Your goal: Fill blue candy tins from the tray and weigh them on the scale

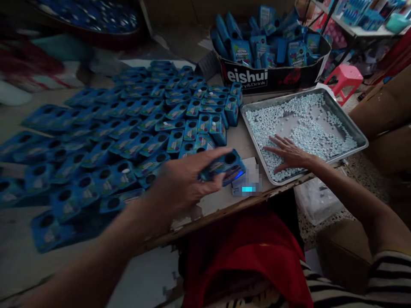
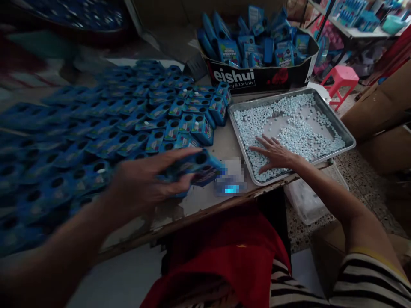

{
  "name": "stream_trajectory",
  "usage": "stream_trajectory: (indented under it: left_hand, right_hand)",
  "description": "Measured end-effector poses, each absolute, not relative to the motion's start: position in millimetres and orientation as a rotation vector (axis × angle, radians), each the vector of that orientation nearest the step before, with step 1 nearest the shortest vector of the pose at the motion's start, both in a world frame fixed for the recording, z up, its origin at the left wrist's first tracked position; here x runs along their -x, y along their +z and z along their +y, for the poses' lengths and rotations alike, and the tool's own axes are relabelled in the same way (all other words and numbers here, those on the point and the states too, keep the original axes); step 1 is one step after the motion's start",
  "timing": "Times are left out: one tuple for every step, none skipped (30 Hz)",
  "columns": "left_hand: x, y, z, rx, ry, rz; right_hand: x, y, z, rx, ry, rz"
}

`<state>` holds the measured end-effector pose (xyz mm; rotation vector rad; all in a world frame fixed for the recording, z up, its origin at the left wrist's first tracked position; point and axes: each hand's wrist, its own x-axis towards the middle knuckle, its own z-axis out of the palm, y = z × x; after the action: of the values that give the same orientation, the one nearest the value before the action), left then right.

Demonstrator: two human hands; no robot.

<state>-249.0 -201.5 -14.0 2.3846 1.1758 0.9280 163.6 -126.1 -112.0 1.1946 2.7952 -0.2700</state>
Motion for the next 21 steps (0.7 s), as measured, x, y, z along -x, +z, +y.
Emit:
stream_trajectory:
  left_hand:
    - [234, -28, -203, -2.391, 0.88, 1.12]
    - [220, -41, -203, -2.388, 0.83, 1.075]
    - [209, -53, -203, -2.375, 0.779, 1.051]
    - [201, -62, -203, -2.357, 0.744, 1.056]
    - [197, -67, -204, -2.346, 0.728, 1.066]
    - [196, -70, -205, -2.34, 0.722, 1.078]
    - [199, -69, -208, -2.337, 0.737, 1.094]
    - [204, -66, -212, -2.333, 0.77, 1.114]
    - [211, -61, -218, -2.326, 0.809, 1.143]
    - [219, -57, -225, -2.313, 0.834, 1.186]
    - [226, -52, -233, -2.298, 0.843, 1.239]
    - [233, -49, -241, -2.288, 0.844, 1.294]
    - [239, -47, -249, -2.284, 0.848, 1.341]
    - [244, -45, -257, -2.284, 0.858, 1.386]
    - [247, -45, -265, -2.285, 0.883, 1.431]
    - [249, -44, -271, -2.283, 0.922, 1.479]
    - [248, -43, -276, -2.271, 0.969, 1.529]
    - [247, -42, -279, -2.246, 1.011, 1.579]
    - [245, -40, -281, -2.219, 1.04, 1.622]
    - [242, -39, -281, -2.204, 1.061, 1.649]
    - [239, -37, -281, -2.203, 1.073, 1.662]
  right_hand:
    - [-160, -113, -122, -1.149, -0.254, 2.813]
    - [-156, -115, -119, -1.128, -0.225, 2.827]
    - [-152, -116, -117, -1.114, -0.187, 2.836]
    - [-149, -117, -115, -1.103, -0.148, 2.84]
    - [-146, -118, -115, -1.092, -0.115, 2.837]
    - [-144, -118, -115, -1.089, -0.095, 2.831]
    - [-143, -119, -116, -1.103, -0.097, 2.823]
    - [-142, -120, -116, -1.156, -0.125, 2.817]
    - [-144, -121, -115, -1.28, -0.184, 2.816]
    - [-146, -121, -114, -1.485, -0.31, 2.819]
    - [-150, -121, -112, -1.737, -0.495, 2.803]
    - [-155, -119, -110, -1.992, -0.717, 2.757]
    - [-160, -117, -107, -2.208, -0.947, 2.689]
    - [-166, -113, -104, -2.335, -1.153, 2.623]
    - [-171, -109, -102, -2.382, -1.34, 2.584]
    - [-175, -104, -100, -2.37, -1.519, 2.569]
    - [-177, -99, -99, -2.337, -1.701, 2.556]
    - [-178, -95, -99, -2.32, -1.889, 2.522]
    - [-177, -92, -99, -2.327, -2.016, 2.486]
    - [-175, -90, -101, -2.367, -2.023, 2.481]
    - [-172, -88, -102, -2.417, -1.874, 2.53]
